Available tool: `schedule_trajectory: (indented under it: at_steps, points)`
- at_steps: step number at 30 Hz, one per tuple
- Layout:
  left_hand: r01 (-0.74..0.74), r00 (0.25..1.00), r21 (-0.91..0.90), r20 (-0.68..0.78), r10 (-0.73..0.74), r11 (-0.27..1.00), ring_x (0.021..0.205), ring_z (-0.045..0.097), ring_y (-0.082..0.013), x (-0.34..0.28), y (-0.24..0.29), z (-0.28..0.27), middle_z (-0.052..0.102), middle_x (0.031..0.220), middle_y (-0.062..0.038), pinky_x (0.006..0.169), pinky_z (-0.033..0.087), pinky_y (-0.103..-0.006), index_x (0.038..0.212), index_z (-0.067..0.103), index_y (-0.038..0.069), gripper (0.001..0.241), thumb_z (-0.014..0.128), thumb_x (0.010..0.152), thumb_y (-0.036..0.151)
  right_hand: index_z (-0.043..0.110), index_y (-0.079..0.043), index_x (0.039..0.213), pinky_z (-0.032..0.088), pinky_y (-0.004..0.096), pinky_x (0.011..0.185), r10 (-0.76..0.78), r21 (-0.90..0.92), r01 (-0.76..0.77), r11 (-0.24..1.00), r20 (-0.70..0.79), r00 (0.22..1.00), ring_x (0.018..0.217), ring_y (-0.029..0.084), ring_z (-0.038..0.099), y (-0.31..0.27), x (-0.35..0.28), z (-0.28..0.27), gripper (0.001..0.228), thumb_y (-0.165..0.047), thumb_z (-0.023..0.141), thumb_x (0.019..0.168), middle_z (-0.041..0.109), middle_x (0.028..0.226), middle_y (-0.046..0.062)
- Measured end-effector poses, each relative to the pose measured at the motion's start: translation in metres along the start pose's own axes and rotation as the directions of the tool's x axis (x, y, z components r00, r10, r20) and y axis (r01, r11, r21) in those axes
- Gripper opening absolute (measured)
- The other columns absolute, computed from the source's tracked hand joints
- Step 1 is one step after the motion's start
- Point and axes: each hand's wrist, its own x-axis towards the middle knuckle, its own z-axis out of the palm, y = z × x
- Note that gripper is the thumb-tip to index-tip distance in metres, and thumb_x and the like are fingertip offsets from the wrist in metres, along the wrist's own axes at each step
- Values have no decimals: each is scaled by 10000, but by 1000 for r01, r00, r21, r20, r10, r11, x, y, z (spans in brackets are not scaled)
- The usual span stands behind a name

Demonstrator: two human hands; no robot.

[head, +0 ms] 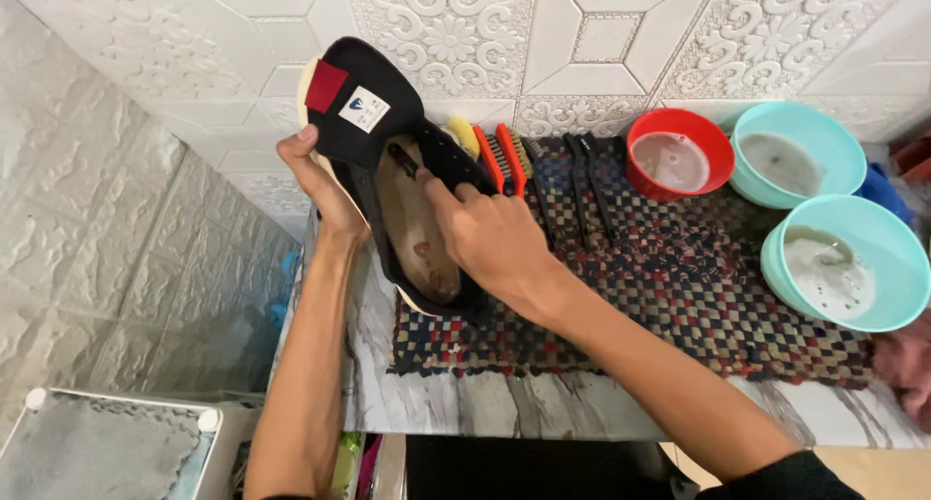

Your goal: The person cleans the inside of a black slip-on shoe using a small brush dipped in soapy water from a bowl. After scrubbing the interior, the person uses a pink cloth to wipe the inside of the shoe.

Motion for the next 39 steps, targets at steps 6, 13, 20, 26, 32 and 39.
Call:
schedule_trajectory:
  at_steps: [6,13,20,26,32,39]
  points:
    - [20,1000,37,-7,-20,999,976,744,-243,7,1,2,748,1151,-147,905,625,-336,1374,665,124,675,562,867,558,668,-93,1319,616,569,568,-52,80,31,996,286,957,655,447,776,-10,-43,-39,345,-117,498,1020,759,843,177]
    - [21,1000,-62,3,-20,998,973,727,-274,0,-4,8,734,1181,-185,927,621,-373,1394,661,93,685,581,862,517,801,-110,1208,663,482,648,-13,372,-68,926,212,977,858,397,828,36,-61,-134,265,-205,619,1039,844,1009,191]
    - [-29,999,-18,-26,29,999,1027,682,-200,-5,1,11,752,1134,-55,903,519,-301,1199,712,129,497,554,863,460,657,-225,1371,515,450,555,275,-289,-223,931,153,949,740,273,674,153,-79,-176,310,-357,534,1120,683,892,-39]
    - [-50,999,-31,-1,50,998,1082,695,-210,-1,-2,5,759,1203,-70,956,529,-310,1270,706,112,543,542,873,445,660,-441,1403,590,559,697,486,-535,-261,804,335,807,1083,320,737,229,-88,-135,362,-484,519,1073,665,1172,-24]
    - [-49,999,-56,10,49,997,1045,680,-207,-1,-1,9,748,1145,-46,927,511,-295,1225,706,132,490,546,871,432,710,-240,1370,563,610,730,474,-384,-354,853,284,833,1005,414,709,233,-103,-137,368,-413,542,1091,629,1186,77]
    - [-168,982,81,-77,174,982,1008,569,-137,11,-6,-8,603,1024,14,917,455,-284,996,596,218,229,570,879,413,739,-122,1136,502,452,817,615,-295,-587,754,4,788,911,288,709,199,-163,-221,227,-336,696,1072,768,1134,19]
